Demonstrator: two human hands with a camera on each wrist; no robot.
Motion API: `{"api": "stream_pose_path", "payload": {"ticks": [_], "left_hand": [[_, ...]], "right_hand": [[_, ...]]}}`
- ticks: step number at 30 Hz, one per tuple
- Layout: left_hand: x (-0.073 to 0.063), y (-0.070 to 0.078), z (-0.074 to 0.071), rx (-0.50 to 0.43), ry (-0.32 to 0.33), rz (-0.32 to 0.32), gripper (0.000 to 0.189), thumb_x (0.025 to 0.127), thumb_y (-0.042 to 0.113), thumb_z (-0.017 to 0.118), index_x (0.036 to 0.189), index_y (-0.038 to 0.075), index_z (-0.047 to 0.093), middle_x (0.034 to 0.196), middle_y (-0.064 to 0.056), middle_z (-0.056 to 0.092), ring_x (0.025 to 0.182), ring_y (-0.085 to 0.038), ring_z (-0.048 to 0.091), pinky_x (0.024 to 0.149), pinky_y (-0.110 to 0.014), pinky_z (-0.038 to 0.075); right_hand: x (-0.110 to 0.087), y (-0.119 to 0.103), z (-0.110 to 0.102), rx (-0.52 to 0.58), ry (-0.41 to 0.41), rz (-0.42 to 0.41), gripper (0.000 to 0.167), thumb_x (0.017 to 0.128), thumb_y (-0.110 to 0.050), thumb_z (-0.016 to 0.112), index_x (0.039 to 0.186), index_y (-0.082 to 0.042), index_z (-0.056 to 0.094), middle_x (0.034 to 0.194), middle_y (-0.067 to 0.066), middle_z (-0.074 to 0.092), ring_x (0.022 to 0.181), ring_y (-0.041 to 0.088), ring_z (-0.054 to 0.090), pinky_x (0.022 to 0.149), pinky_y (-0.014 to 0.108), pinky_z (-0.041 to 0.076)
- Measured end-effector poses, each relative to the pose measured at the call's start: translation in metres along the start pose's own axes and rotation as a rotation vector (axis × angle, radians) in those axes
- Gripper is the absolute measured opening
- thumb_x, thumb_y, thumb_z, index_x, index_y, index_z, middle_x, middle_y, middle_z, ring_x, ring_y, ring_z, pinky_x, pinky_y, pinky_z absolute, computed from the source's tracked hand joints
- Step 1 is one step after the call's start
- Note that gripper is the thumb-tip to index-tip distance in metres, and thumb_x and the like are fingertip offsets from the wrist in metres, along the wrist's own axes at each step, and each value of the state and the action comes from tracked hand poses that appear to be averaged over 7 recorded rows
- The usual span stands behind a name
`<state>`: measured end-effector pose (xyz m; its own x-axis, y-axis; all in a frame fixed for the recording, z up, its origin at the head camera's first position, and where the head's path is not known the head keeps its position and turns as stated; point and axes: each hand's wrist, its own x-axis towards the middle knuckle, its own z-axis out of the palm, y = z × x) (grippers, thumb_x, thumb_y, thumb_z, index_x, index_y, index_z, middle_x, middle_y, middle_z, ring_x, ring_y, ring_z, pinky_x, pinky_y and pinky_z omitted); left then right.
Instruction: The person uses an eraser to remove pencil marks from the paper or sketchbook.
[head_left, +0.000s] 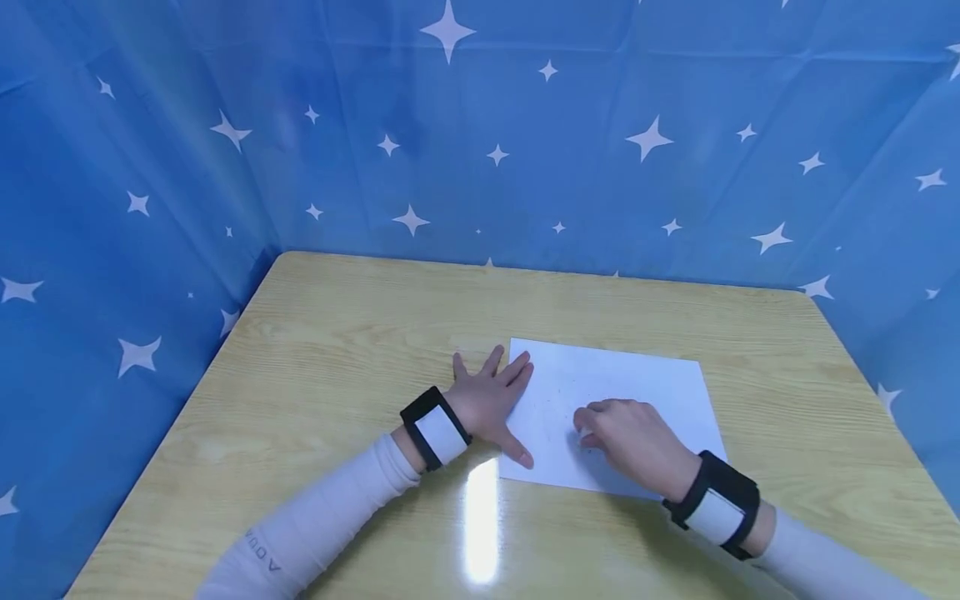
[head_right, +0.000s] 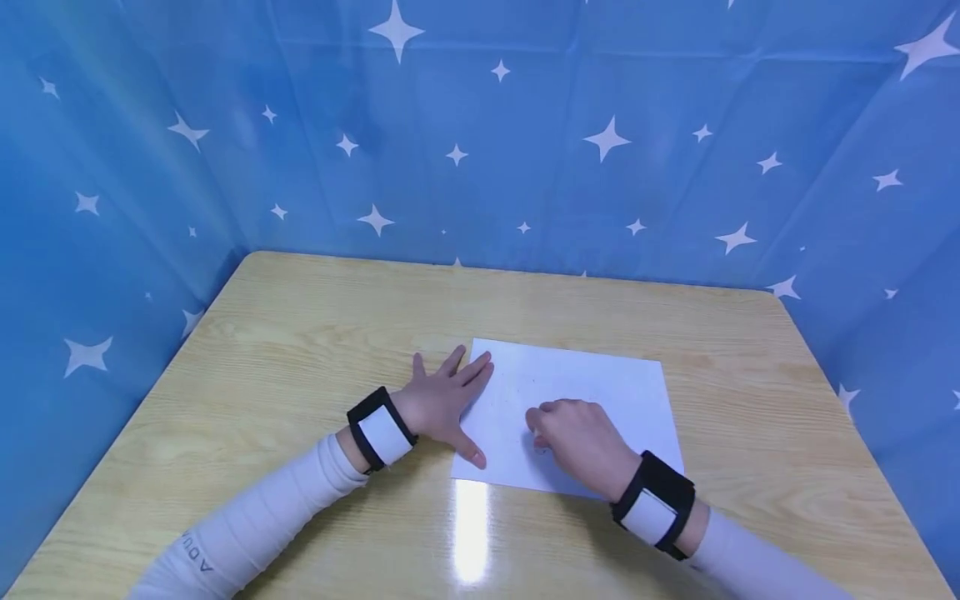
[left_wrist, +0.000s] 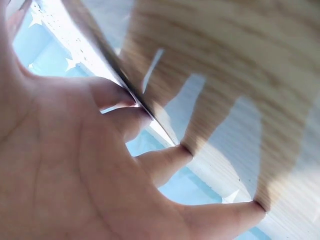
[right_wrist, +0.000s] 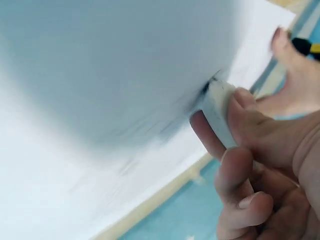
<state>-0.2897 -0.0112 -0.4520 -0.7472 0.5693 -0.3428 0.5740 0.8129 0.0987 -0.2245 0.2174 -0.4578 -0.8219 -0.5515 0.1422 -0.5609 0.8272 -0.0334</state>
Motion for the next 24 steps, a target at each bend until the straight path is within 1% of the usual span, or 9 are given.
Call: {"api": "stream_pose_path", "payload": {"ticks": [3, 5, 7, 11, 14, 16, 19, 22, 24], "left_hand": [[-0.001, -0.001, -0.004, 0.016, -0.019, -0.001, 0.141, 0.067, 0.084, 0.079, 0.17, 0.02, 0.007, 0.179, 0.004, -0.003, 0.166, -0.037, -0.002, 0.114, -0.089, 0.011], [-0.001, -0.001, -0.001, 0.021, -0.029, 0.0, 0.14, 0.068, 0.084, 0.078, 0.171, 0.02, 0.007, 0.179, 0.004, -0.003, 0.166, -0.037, -0.001, 0.114, -0.089, 0.012], [-0.001, 0.002, 0.004, 0.017, -0.035, 0.002, 0.139, 0.068, 0.084, 0.078, 0.17, 0.02, 0.009, 0.18, 0.004, -0.001, 0.167, -0.037, 0.001, 0.114, -0.089, 0.014], [0.002, 0.008, 0.015, 0.009, -0.035, 0.014, 0.139, 0.068, 0.085, 0.077, 0.17, 0.019, 0.01, 0.18, 0.003, 0.0, 0.166, -0.038, 0.002, 0.114, -0.089, 0.015], [0.004, 0.011, 0.017, 0.013, -0.013, 0.021, 0.139, 0.067, 0.086, 0.076, 0.17, 0.019, 0.011, 0.18, 0.003, 0.001, 0.166, -0.039, 0.003, 0.114, -0.088, 0.016], [0.004, 0.01, 0.013, 0.019, 0.006, 0.015, 0.139, 0.067, 0.087, 0.076, 0.17, 0.02, 0.011, 0.18, 0.004, 0.001, 0.166, -0.038, 0.003, 0.114, -0.088, 0.016], [0.001, 0.006, 0.005, 0.02, 0.023, 0.001, 0.14, 0.066, 0.087, 0.077, 0.17, 0.02, 0.01, 0.18, 0.005, 0.001, 0.167, -0.037, 0.002, 0.114, -0.088, 0.015], [-0.001, 0.002, -0.001, 0.012, 0.011, 0.001, 0.141, 0.066, 0.086, 0.077, 0.171, 0.02, 0.009, 0.18, 0.005, -0.001, 0.167, -0.037, 0.0, 0.114, -0.089, 0.013], [-0.001, 0.0, 0.0, 0.003, -0.005, 0.005, 0.141, 0.067, 0.085, 0.077, 0.171, 0.02, 0.008, 0.18, 0.005, -0.002, 0.167, -0.038, -0.001, 0.113, -0.09, 0.012]], "right_hand": [[-0.014, 0.013, -0.004, 0.009, -0.02, 0.067, 0.019, 0.079, -0.011, 0.091, 0.092, -0.018, 0.078, 0.08, -0.003, 0.079, 0.06, 0.001, 0.055, 0.061, 0.024, 0.053], [-0.015, 0.012, -0.002, 0.021, -0.016, 0.077, 0.019, 0.079, -0.012, 0.092, 0.091, -0.018, 0.079, 0.08, -0.004, 0.079, 0.06, 0.0, 0.054, 0.062, 0.024, 0.053], [-0.009, 0.005, 0.003, 0.055, 0.003, 0.05, 0.018, 0.08, -0.012, 0.091, 0.092, -0.018, 0.079, 0.081, -0.005, 0.079, 0.06, -0.001, 0.055, 0.062, 0.023, 0.053], [0.011, -0.02, 0.014, 0.108, 0.037, -0.061, 0.016, 0.084, -0.014, 0.088, 0.096, -0.016, 0.079, 0.084, -0.004, 0.08, 0.063, 0.001, 0.062, 0.062, 0.022, 0.056], [0.017, -0.027, 0.017, 0.073, 0.046, -0.095, 0.017, 0.083, -0.015, 0.089, 0.096, -0.016, 0.078, 0.083, -0.003, 0.079, 0.065, 0.005, 0.066, 0.064, 0.024, 0.058], [0.014, -0.021, 0.012, 0.028, 0.043, -0.079, 0.019, 0.081, -0.015, 0.091, 0.095, -0.016, 0.078, 0.082, -0.002, 0.079, 0.065, 0.007, 0.067, 0.065, 0.025, 0.06], [0.003, -0.003, 0.002, 0.004, 0.017, -0.018, 0.019, 0.08, -0.015, 0.092, 0.093, -0.016, 0.078, 0.081, -0.002, 0.08, 0.062, 0.005, 0.063, 0.064, 0.025, 0.058], [-0.012, 0.014, -0.005, 0.01, -0.016, 0.039, 0.017, 0.081, -0.014, 0.091, 0.092, -0.017, 0.078, 0.08, -0.003, 0.079, 0.06, 0.001, 0.055, 0.06, 0.023, 0.052], [-0.019, 0.02, -0.006, 0.034, -0.026, 0.068, 0.017, 0.081, -0.012, 0.09, 0.092, -0.017, 0.078, 0.08, -0.004, 0.078, 0.06, 0.0, 0.051, 0.059, 0.022, 0.048]]}}
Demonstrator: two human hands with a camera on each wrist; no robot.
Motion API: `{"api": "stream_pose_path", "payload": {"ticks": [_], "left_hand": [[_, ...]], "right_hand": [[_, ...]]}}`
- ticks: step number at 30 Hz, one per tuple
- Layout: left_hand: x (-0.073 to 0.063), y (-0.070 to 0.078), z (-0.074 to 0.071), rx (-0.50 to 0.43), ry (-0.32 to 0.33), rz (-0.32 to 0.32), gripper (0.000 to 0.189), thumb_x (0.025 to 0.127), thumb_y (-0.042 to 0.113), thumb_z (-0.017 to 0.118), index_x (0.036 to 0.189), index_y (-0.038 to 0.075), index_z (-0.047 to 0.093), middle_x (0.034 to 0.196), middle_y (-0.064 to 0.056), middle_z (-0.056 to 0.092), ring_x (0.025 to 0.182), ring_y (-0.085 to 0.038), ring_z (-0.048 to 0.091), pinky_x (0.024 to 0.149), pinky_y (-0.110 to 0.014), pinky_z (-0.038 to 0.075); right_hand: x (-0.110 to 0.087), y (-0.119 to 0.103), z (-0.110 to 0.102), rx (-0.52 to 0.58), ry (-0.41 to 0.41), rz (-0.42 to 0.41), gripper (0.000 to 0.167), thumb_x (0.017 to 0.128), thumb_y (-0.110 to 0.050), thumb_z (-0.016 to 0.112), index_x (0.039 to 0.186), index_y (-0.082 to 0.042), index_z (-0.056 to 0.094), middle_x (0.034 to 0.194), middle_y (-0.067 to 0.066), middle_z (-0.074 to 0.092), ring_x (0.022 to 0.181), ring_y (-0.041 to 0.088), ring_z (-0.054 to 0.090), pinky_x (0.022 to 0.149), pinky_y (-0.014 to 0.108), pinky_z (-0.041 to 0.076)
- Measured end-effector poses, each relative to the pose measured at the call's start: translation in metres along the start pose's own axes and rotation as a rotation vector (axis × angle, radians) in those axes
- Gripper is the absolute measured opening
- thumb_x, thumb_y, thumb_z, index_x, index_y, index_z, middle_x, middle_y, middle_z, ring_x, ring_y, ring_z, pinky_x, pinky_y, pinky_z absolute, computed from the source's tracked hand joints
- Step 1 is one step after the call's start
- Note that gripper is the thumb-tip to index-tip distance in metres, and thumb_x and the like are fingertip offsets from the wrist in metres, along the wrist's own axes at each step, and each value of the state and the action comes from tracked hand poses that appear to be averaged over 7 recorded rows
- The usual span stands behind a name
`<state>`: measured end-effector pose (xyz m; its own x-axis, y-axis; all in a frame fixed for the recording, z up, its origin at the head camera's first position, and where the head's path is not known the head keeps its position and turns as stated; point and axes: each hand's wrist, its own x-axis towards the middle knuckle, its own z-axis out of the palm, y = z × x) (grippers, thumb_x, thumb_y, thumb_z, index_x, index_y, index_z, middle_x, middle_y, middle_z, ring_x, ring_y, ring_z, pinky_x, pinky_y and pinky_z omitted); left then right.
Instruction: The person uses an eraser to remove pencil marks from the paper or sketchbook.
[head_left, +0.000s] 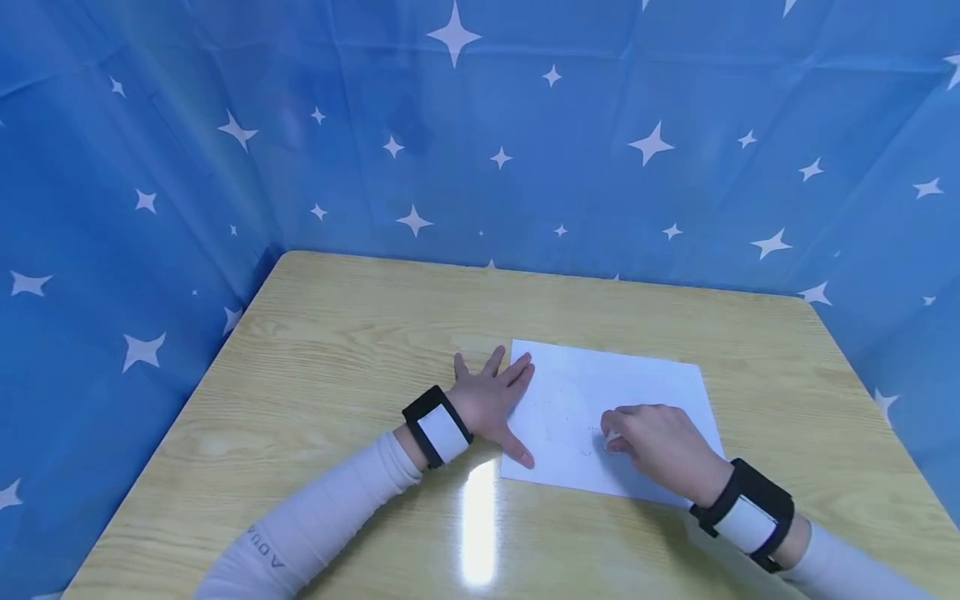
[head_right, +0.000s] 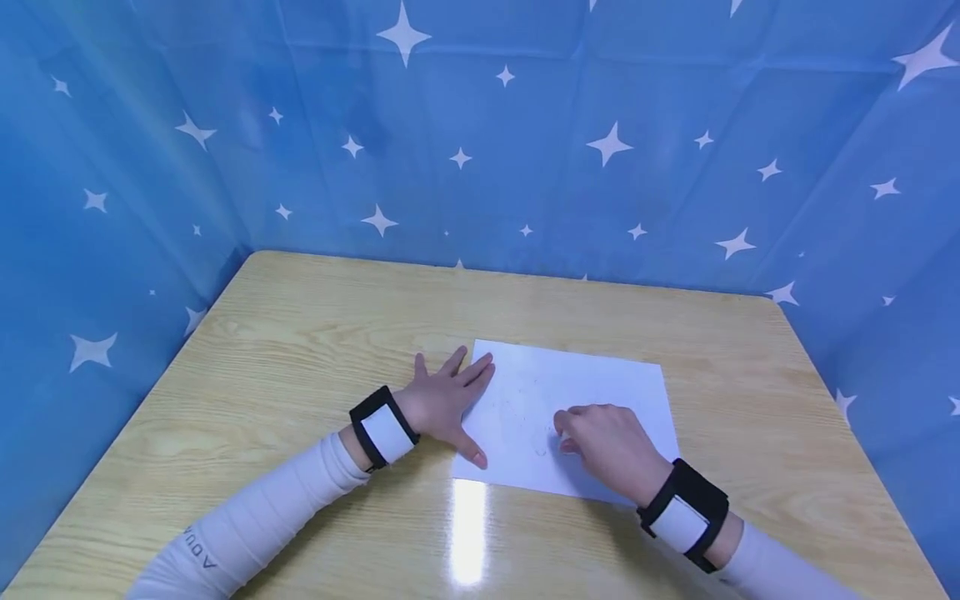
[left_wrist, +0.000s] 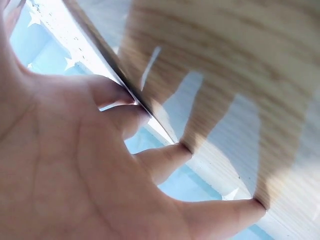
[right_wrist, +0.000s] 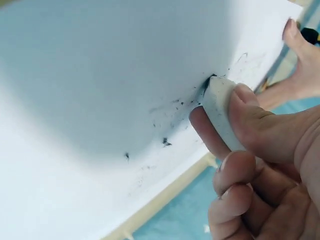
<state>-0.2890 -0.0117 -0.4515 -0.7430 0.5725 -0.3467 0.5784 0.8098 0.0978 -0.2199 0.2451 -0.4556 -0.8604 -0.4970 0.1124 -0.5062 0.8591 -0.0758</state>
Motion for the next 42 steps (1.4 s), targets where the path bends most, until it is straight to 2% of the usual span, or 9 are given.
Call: {"api": "stream_pose_path", "payload": {"ticks": [5, 8, 11, 14, 18, 25, 34, 38, 42], "left_hand": [[0.004, 0.002, 0.013, -0.014, -0.021, 0.007, 0.139, 0.068, 0.084, 0.078, 0.17, 0.019, 0.011, 0.18, 0.002, 0.0, 0.166, -0.04, 0.001, 0.114, -0.089, 0.013], [0.002, 0.008, 0.022, 0.004, 0.01, 0.032, 0.133, 0.07, 0.084, 0.076, 0.169, 0.017, 0.018, 0.179, -0.004, 0.008, 0.166, -0.04, 0.007, 0.119, -0.083, 0.016], [-0.008, 0.017, 0.031, 0.109, 0.086, 0.089, 0.117, 0.077, 0.082, 0.071, 0.164, 0.014, 0.036, 0.175, -0.008, 0.028, 0.164, -0.033, 0.024, 0.125, -0.071, 0.025], [-0.026, 0.024, 0.038, 0.244, 0.189, 0.176, 0.09, 0.089, 0.075, 0.064, 0.154, 0.014, 0.054, 0.163, -0.005, 0.05, 0.153, -0.023, 0.046, 0.125, -0.057, 0.037], [-0.048, 0.029, 0.045, 0.336, 0.298, 0.257, 0.067, 0.101, 0.062, 0.056, 0.149, 0.015, 0.06, 0.156, -0.004, 0.058, 0.144, -0.02, 0.057, 0.121, -0.047, 0.045], [-0.062, 0.032, 0.049, 0.289, 0.339, 0.236, 0.072, 0.107, 0.062, 0.041, 0.152, 0.007, 0.056, 0.161, -0.014, 0.051, 0.149, -0.029, 0.051, 0.119, -0.044, 0.047], [-0.066, 0.027, 0.037, 0.211, 0.27, 0.191, 0.066, 0.11, 0.056, 0.039, 0.153, 0.009, 0.054, 0.165, -0.012, 0.046, 0.154, -0.029, 0.045, 0.122, -0.048, 0.044], [-0.069, 0.032, 0.04, 0.365, 0.329, 0.183, 0.059, 0.111, 0.052, 0.04, 0.151, 0.013, 0.057, 0.162, -0.009, 0.051, 0.151, -0.027, 0.049, 0.12, -0.045, 0.046], [-0.073, 0.044, 0.047, 0.499, 0.469, 0.222, 0.053, 0.11, 0.051, 0.046, 0.143, 0.015, 0.065, 0.146, -0.005, 0.065, 0.135, -0.021, 0.062, 0.115, -0.041, 0.051]], "right_hand": [[0.006, -0.01, 0.009, 0.079, -0.033, 0.039, 0.017, 0.081, -0.012, 0.09, 0.092, -0.017, 0.078, 0.083, -0.005, 0.078, 0.063, 0.0, 0.053, 0.062, 0.022, 0.047], [0.016, -0.028, 0.02, 0.124, -0.03, -0.015, 0.015, 0.085, -0.015, 0.088, 0.095, -0.018, 0.077, 0.085, -0.005, 0.079, 0.065, 0.0, 0.056, 0.063, 0.022, 0.049], [0.023, -0.043, 0.028, 0.128, -0.005, -0.103, 0.014, 0.087, -0.015, 0.085, 0.097, -0.017, 0.076, 0.087, -0.004, 0.079, 0.066, 0.0, 0.058, 0.062, 0.022, 0.051], [0.025, -0.049, 0.031, 0.107, 0.033, -0.118, 0.014, 0.087, -0.014, 0.086, 0.096, -0.016, 0.075, 0.087, -0.004, 0.079, 0.066, 0.001, 0.061, 0.061, 0.023, 0.053], [0.029, -0.048, 0.029, 0.078, 0.092, -0.103, 0.014, 0.086, -0.014, 0.086, 0.095, -0.016, 0.076, 0.087, -0.006, 0.078, 0.069, 0.005, 0.067, 0.062, 0.026, 0.056], [0.037, -0.041, 0.02, 0.081, 0.107, -0.11, 0.013, 0.088, -0.014, 0.085, 0.096, -0.017, 0.076, 0.088, -0.006, 0.078, 0.072, 0.005, 0.068, 0.064, 0.029, 0.058], [0.01, -0.004, 0.0, 0.043, 0.068, 0.086, 0.017, 0.081, -0.01, 0.09, 0.092, -0.016, 0.079, 0.088, -0.003, 0.08, 0.069, 0.003, 0.063, 0.066, 0.031, 0.06], [0.016, -0.011, 0.0, 0.03, 0.066, 0.055, 0.018, 0.08, -0.009, 0.09, 0.092, -0.015, 0.078, 0.085, -0.003, 0.079, 0.068, 0.005, 0.063, 0.066, 0.03, 0.059], [0.029, -0.035, 0.004, 0.016, 0.073, -0.04, 0.018, 0.082, -0.011, 0.089, 0.094, -0.016, 0.076, 0.085, -0.003, 0.077, 0.07, 0.008, 0.067, 0.067, 0.029, 0.06]]}}
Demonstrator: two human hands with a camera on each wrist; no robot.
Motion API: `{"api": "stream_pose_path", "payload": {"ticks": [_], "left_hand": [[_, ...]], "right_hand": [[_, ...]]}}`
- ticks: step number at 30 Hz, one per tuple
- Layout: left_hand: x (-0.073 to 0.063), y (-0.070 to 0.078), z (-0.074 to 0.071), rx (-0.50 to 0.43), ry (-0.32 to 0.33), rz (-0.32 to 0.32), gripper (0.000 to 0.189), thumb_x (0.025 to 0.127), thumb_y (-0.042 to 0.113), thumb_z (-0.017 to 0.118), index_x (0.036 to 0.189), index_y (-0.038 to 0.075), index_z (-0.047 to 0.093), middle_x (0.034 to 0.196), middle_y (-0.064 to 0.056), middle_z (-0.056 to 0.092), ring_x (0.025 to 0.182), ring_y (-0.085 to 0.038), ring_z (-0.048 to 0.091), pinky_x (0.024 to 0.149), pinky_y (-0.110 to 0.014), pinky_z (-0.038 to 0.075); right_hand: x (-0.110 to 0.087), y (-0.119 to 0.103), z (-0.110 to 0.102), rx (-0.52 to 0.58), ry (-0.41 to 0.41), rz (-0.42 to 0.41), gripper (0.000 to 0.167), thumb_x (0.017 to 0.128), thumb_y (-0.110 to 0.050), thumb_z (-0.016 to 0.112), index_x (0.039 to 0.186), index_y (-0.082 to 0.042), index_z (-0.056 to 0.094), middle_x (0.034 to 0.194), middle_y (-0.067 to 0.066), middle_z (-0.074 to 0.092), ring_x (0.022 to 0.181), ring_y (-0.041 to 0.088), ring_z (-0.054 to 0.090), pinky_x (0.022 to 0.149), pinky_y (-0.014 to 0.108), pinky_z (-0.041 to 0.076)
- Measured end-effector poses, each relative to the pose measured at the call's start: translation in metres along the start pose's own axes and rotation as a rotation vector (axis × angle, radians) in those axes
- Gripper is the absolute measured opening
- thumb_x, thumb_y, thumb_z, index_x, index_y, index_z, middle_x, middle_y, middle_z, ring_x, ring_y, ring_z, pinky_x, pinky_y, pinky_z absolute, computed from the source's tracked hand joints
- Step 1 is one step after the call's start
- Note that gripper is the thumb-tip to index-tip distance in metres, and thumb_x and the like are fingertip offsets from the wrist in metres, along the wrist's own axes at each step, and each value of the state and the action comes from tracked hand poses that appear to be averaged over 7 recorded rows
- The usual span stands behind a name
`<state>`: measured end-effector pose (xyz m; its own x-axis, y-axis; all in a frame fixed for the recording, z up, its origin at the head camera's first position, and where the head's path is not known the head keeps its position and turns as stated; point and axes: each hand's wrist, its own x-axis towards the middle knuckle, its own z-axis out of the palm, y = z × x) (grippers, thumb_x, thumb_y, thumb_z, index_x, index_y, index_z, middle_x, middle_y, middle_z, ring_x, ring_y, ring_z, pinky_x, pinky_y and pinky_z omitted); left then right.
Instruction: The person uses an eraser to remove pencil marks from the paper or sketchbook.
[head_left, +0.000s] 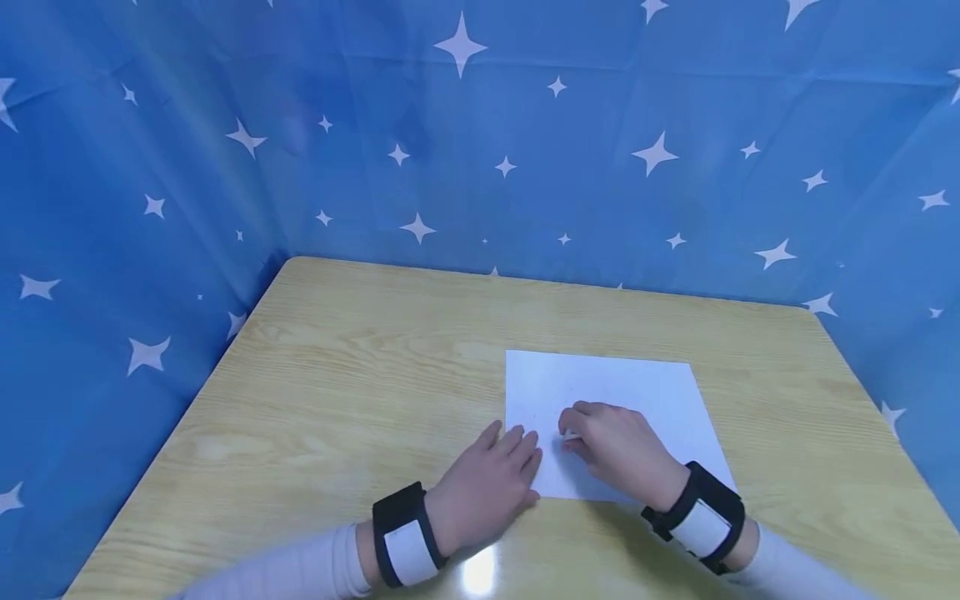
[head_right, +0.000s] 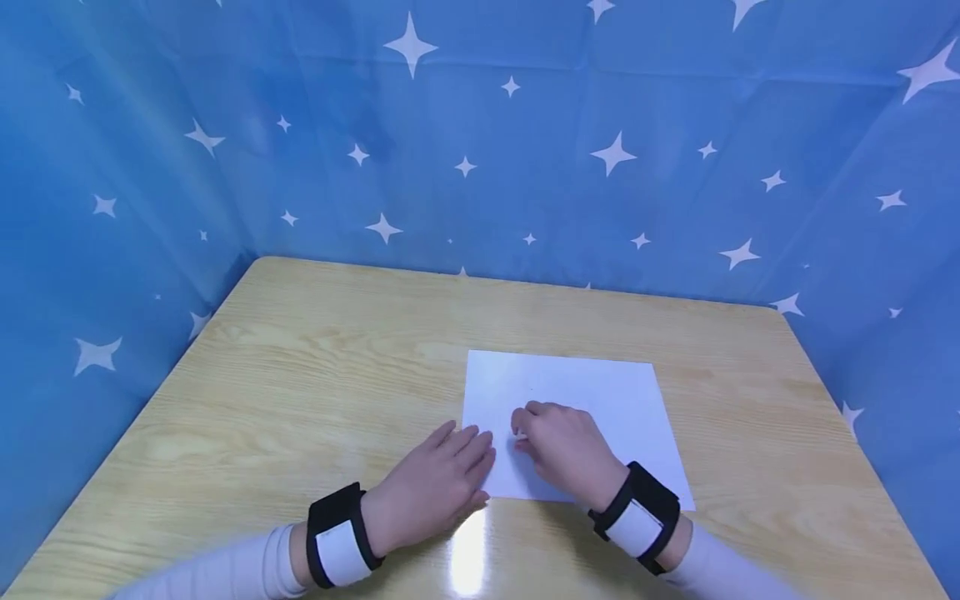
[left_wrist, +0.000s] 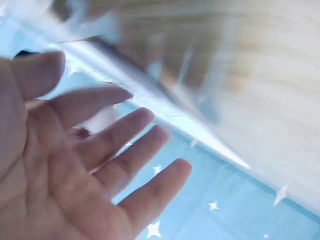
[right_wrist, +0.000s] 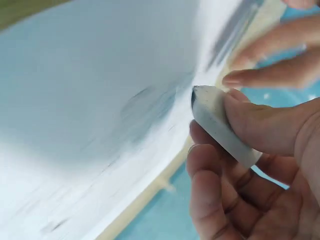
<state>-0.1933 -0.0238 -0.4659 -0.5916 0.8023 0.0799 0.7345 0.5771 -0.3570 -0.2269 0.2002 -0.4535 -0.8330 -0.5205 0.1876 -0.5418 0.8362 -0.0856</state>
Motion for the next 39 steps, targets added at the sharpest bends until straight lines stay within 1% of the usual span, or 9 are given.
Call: {"api": "stream_pose_path", "payload": {"ticks": [4, 8, 14, 19, 22, 26, 30, 34, 39], "left_hand": [[-0.006, 0.013, 0.001, 0.028, 0.077, -0.011, 0.057, 0.106, 0.057, 0.05, 0.136, 0.012, 0.069, 0.131, -0.002, 0.07, 0.118, -0.017, 0.066, 0.105, -0.037, 0.056], [-0.008, 0.019, 0.002, 0.109, 0.024, -0.032, 0.069, 0.105, 0.065, 0.042, 0.139, 0.011, 0.068, 0.137, -0.007, 0.068, 0.125, -0.022, 0.065, 0.104, -0.036, 0.056], [-0.003, 0.019, -0.002, 0.106, -0.046, -0.076, 0.078, 0.105, 0.071, 0.034, 0.141, 0.01, 0.066, 0.145, -0.009, 0.066, 0.134, -0.024, 0.063, 0.108, -0.04, 0.055], [-0.004, 0.018, -0.003, 0.116, -0.023, -0.072, 0.078, 0.104, 0.071, 0.037, 0.137, 0.008, 0.068, 0.141, -0.009, 0.068, 0.129, -0.024, 0.065, 0.106, -0.04, 0.057], [-0.003, 0.021, 0.0, 0.115, 0.003, -0.067, 0.075, 0.105, 0.07, 0.038, 0.133, 0.008, 0.07, 0.136, -0.009, 0.07, 0.125, -0.025, 0.067, 0.104, -0.04, 0.057], [-0.002, 0.032, 0.007, 0.08, 0.021, -0.053, 0.075, 0.105, 0.069, 0.038, 0.128, 0.007, 0.073, 0.133, -0.011, 0.071, 0.12, -0.026, 0.068, 0.102, -0.04, 0.057], [-0.002, 0.036, 0.009, 0.102, 0.057, -0.055, 0.075, 0.104, 0.07, 0.04, 0.125, 0.007, 0.075, 0.13, -0.011, 0.072, 0.117, -0.026, 0.069, 0.099, -0.039, 0.058], [0.0, 0.03, 0.006, 0.157, 0.089, -0.079, 0.077, 0.103, 0.071, 0.041, 0.124, 0.005, 0.073, 0.125, -0.011, 0.074, 0.115, -0.024, 0.07, 0.099, -0.038, 0.059], [-0.002, 0.027, 0.006, 0.154, 0.079, -0.077, 0.078, 0.102, 0.071, 0.043, 0.122, 0.001, 0.072, 0.122, -0.013, 0.074, 0.114, -0.025, 0.07, 0.1, -0.038, 0.058]], "right_hand": [[0.01, -0.019, 0.013, -0.029, 0.034, -0.119, 0.017, 0.084, -0.01, 0.087, 0.094, -0.016, 0.075, 0.085, -0.002, 0.073, 0.072, 0.009, 0.067, 0.065, 0.028, 0.06], [0.014, -0.023, 0.02, -0.075, 0.069, -0.211, 0.015, 0.085, -0.007, 0.085, 0.094, -0.014, 0.075, 0.084, -0.001, 0.071, 0.073, 0.01, 0.068, 0.067, 0.028, 0.061], [-0.003, 0.008, 0.0, -0.135, 0.009, -0.119, 0.018, 0.081, -0.008, 0.09, 0.092, -0.012, 0.075, 0.081, 0.0, 0.072, 0.072, 0.012, 0.069, 0.07, 0.03, 0.062], [-0.019, 0.03, -0.009, -0.139, -0.051, -0.074, 0.019, 0.08, -0.007, 0.09, 0.09, -0.012, 0.075, 0.078, -0.002, 0.069, 0.067, 0.007, 0.062, 0.068, 0.03, 0.06], [-0.012, 0.019, -0.008, -0.097, -0.081, -0.096, 0.019, 0.08, -0.008, 0.09, 0.09, -0.013, 0.076, 0.079, -0.002, 0.07, 0.068, 0.008, 0.062, 0.068, 0.029, 0.06], [0.004, -0.009, 0.001, -0.048, -0.102, -0.204, 0.014, 0.084, -0.01, 0.088, 0.092, -0.014, 0.077, 0.081, -0.002, 0.072, 0.072, 0.009, 0.067, 0.068, 0.028, 0.061], [0.008, -0.017, 0.004, -0.075, -0.098, -0.28, 0.014, 0.084, -0.007, 0.086, 0.091, -0.014, 0.077, 0.079, -0.002, 0.069, 0.07, 0.008, 0.063, 0.064, 0.025, 0.059], [-0.005, 0.001, -0.006, -0.133, -0.108, -0.209, 0.015, 0.082, -0.006, 0.088, 0.088, -0.014, 0.076, 0.076, -0.002, 0.068, 0.066, 0.008, 0.06, 0.062, 0.025, 0.055], [-0.022, 0.024, -0.013, -0.113, -0.167, -0.109, 0.017, 0.082, -0.007, 0.088, 0.087, -0.015, 0.074, 0.074, -0.006, 0.064, 0.064, 0.004, 0.054, 0.062, 0.026, 0.054]]}}
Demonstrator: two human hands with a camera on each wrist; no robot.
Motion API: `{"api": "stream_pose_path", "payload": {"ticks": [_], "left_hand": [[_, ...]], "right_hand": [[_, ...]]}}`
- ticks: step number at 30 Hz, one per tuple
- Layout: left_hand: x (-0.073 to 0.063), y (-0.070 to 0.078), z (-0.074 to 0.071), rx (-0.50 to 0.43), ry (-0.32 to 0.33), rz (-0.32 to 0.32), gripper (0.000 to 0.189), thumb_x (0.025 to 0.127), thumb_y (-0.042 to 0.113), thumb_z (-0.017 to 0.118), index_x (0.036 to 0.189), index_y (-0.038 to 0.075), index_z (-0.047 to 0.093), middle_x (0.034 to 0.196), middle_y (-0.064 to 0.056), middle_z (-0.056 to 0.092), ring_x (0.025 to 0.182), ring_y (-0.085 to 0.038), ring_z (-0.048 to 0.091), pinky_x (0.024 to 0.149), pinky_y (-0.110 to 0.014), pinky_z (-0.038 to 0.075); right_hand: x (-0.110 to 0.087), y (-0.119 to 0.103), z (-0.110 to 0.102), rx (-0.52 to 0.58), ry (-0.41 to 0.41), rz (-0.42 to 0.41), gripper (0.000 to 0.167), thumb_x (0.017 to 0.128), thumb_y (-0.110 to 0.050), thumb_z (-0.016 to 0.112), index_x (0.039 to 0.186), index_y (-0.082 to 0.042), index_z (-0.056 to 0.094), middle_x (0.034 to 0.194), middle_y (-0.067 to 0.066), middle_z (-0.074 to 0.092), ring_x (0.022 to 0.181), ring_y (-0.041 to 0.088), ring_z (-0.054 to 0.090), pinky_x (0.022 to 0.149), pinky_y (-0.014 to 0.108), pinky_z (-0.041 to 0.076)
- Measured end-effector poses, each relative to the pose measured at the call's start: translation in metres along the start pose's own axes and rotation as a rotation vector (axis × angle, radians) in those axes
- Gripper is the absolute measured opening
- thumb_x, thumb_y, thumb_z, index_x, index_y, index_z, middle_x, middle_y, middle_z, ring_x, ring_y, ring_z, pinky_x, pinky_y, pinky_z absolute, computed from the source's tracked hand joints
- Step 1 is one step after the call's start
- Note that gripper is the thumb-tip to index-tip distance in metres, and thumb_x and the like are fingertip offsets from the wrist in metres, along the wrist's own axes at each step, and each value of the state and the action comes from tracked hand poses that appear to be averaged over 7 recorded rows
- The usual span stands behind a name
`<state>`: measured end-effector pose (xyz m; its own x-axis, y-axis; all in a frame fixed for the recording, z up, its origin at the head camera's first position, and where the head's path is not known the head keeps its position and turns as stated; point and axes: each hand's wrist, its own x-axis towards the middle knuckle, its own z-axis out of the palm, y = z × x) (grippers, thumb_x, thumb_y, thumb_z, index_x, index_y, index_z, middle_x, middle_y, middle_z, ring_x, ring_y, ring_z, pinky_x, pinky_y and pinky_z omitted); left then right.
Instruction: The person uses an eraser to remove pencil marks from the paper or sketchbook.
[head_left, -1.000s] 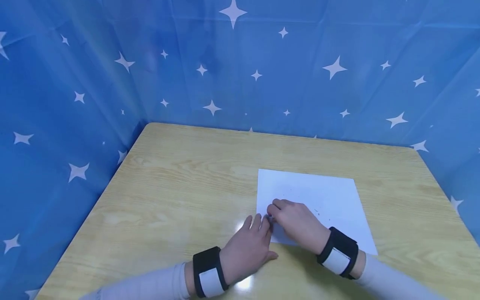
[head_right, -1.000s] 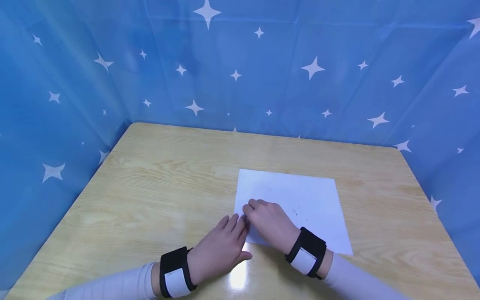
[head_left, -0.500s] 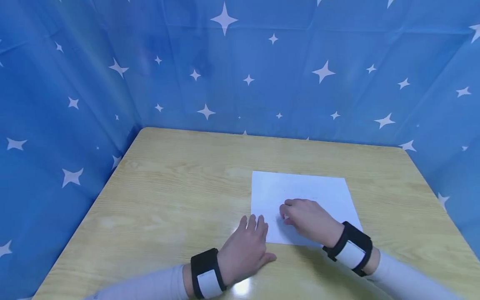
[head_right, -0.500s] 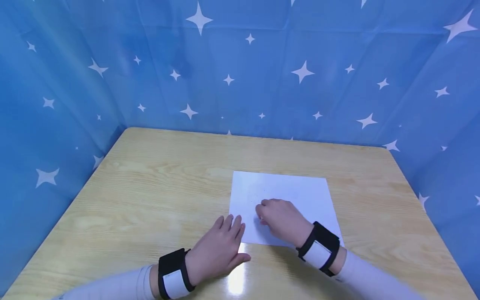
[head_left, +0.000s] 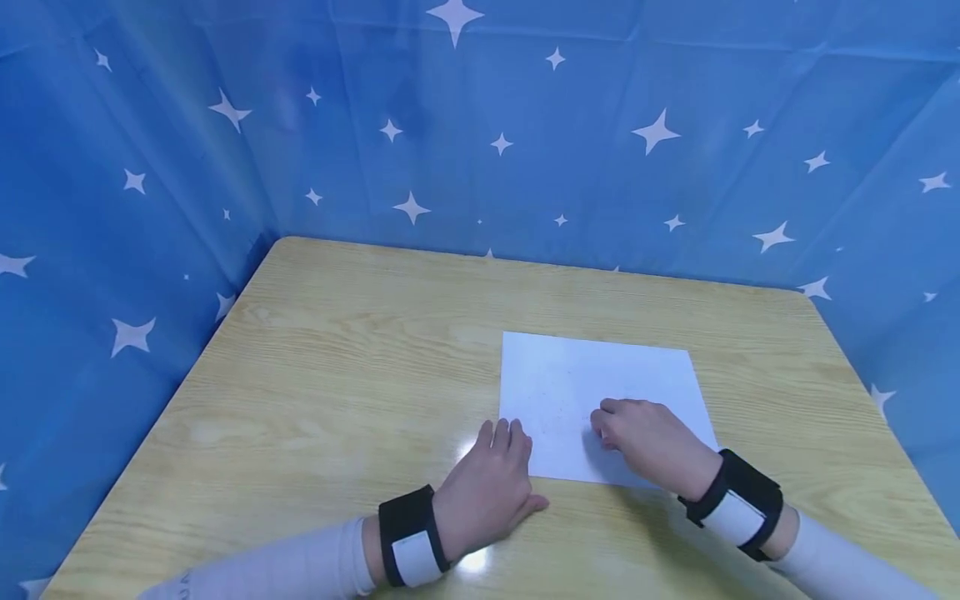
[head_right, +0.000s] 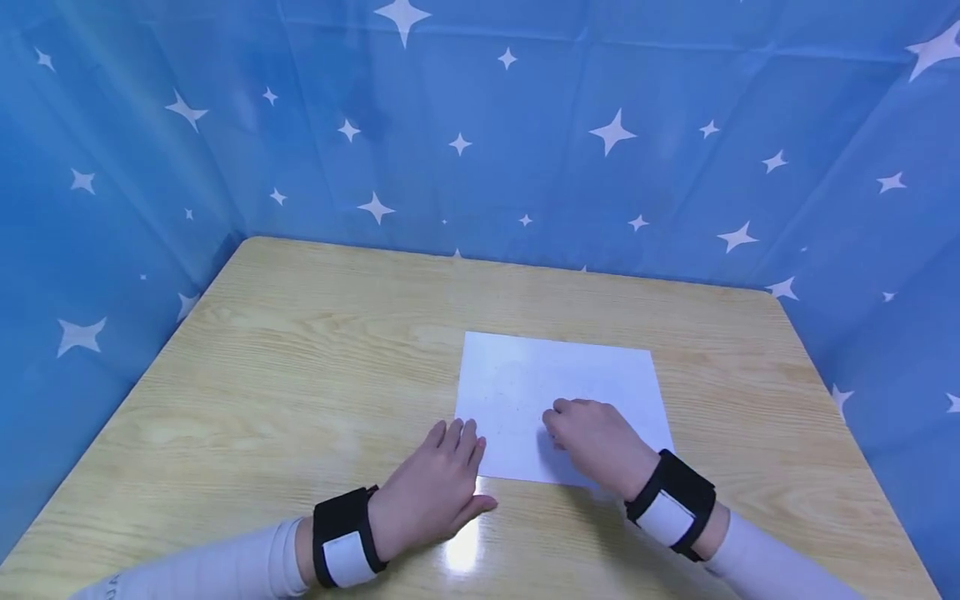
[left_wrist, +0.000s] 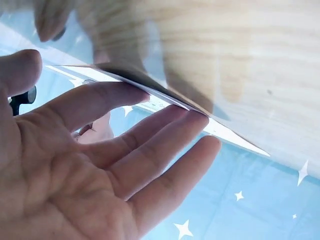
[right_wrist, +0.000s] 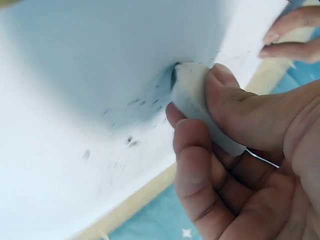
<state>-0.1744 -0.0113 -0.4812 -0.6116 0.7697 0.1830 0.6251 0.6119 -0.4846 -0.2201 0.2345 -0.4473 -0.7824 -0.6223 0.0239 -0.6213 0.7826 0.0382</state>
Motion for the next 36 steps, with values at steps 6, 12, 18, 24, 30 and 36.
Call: {"api": "stream_pose_path", "payload": {"ticks": [6, 12, 18, 24, 30, 36], "left_hand": [[-0.001, 0.009, 0.003, -0.038, -0.042, 0.02, 0.072, 0.105, 0.066, 0.041, 0.129, 0.007, 0.074, 0.129, -0.014, 0.076, 0.118, -0.026, 0.073, 0.103, -0.038, 0.056], [0.004, 0.012, 0.002, -0.019, -0.054, 0.026, 0.071, 0.106, 0.066, 0.038, 0.133, 0.01, 0.073, 0.13, -0.011, 0.076, 0.121, -0.024, 0.073, 0.101, -0.037, 0.057], [0.007, -0.001, -0.004, 0.006, -0.087, 0.027, 0.067, 0.107, 0.064, 0.039, 0.132, 0.013, 0.074, 0.131, -0.009, 0.076, 0.121, -0.022, 0.074, 0.101, -0.036, 0.058], [0.004, 0.002, -0.002, -0.039, -0.117, 0.04, 0.063, 0.108, 0.06, 0.039, 0.134, 0.013, 0.073, 0.134, -0.01, 0.074, 0.123, -0.023, 0.073, 0.104, -0.036, 0.057], [0.003, 0.011, 0.001, -0.052, -0.139, 0.049, 0.063, 0.108, 0.06, 0.038, 0.135, 0.014, 0.072, 0.135, -0.01, 0.073, 0.125, -0.022, 0.072, 0.104, -0.036, 0.057], [0.006, 0.001, -0.004, 0.012, -0.128, 0.032, 0.063, 0.107, 0.062, 0.039, 0.135, 0.016, 0.073, 0.134, -0.007, 0.074, 0.124, -0.02, 0.072, 0.104, -0.035, 0.057]], "right_hand": [[0.025, -0.018, 0.003, 0.09, 0.012, -0.072, 0.018, 0.082, -0.009, 0.089, 0.091, -0.015, 0.075, 0.081, -0.002, 0.072, 0.068, 0.007, 0.064, 0.068, 0.027, 0.059], [0.039, -0.03, 0.007, 0.054, 0.043, -0.103, 0.017, 0.082, -0.01, 0.089, 0.094, -0.012, 0.076, 0.083, 0.001, 0.073, 0.071, 0.012, 0.069, 0.071, 0.028, 0.063], [0.009, 0.001, 0.002, 0.042, 0.021, 0.026, 0.018, 0.081, -0.01, 0.09, 0.091, -0.014, 0.076, 0.079, -0.002, 0.071, 0.063, 0.005, 0.058, 0.065, 0.027, 0.058], [0.005, 0.004, 0.006, 0.198, 0.009, 0.03, 0.018, 0.083, -0.005, 0.087, 0.091, -0.016, 0.076, 0.082, -0.007, 0.071, 0.068, 0.001, 0.053, 0.067, 0.026, 0.055], [0.031, -0.027, 0.016, 0.242, 0.027, -0.082, 0.015, 0.087, -0.008, 0.084, 0.095, -0.016, 0.075, 0.088, -0.004, 0.073, 0.072, 0.002, 0.06, 0.069, 0.026, 0.057], [0.013, -0.005, 0.019, 0.212, 0.087, 0.014, 0.016, 0.086, -0.012, 0.086, 0.094, -0.021, 0.076, 0.087, -0.008, 0.073, 0.07, -0.002, 0.057, 0.068, 0.026, 0.057]]}}
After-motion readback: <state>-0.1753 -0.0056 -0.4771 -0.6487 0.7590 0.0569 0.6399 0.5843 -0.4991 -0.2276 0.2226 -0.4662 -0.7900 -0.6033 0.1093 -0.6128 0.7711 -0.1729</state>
